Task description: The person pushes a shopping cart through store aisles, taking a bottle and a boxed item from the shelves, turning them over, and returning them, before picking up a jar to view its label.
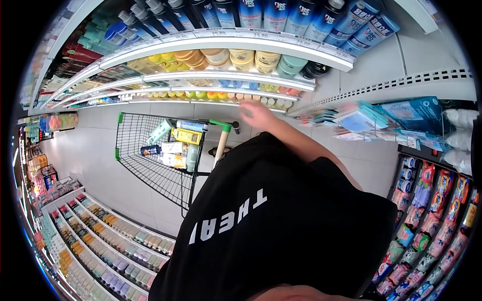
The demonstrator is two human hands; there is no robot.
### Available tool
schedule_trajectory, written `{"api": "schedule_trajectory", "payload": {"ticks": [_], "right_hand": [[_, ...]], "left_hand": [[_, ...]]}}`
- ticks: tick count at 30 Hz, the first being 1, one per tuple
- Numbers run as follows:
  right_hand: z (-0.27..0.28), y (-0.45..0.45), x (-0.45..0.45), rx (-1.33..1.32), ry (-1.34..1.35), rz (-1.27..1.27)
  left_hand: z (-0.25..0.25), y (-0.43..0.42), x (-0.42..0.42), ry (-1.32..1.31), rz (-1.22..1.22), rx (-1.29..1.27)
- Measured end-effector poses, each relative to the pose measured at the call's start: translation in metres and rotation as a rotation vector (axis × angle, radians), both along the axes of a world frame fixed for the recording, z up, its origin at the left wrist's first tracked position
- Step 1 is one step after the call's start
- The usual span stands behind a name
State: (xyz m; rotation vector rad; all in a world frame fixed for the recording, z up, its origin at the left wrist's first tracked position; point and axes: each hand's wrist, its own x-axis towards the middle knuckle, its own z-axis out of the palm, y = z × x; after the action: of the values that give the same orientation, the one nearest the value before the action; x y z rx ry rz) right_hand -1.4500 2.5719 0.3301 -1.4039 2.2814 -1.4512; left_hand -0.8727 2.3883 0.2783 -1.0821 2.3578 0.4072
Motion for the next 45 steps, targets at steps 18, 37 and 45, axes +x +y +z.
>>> {"api": "schedule_trajectory", "payload": {"ticks": [18, 37, 45], "right_hand": [[0.107, 0.021, -0.132, 0.492, 0.278, -0.641], [0.099, 0.007, -0.134, 0.261, 0.276, -0.714], [0.091, 0.024, -0.085, -0.19, 0.144, -0.566]], "left_hand": [[0.003, -0.006, 0.005, 0.027, -0.035, 0.013], [0.002, -0.024, 0.014, 0.032, -0.126, 0.116], [0.088, -0.054, -0.062, -0.215, -0.16, 0.424]]}}
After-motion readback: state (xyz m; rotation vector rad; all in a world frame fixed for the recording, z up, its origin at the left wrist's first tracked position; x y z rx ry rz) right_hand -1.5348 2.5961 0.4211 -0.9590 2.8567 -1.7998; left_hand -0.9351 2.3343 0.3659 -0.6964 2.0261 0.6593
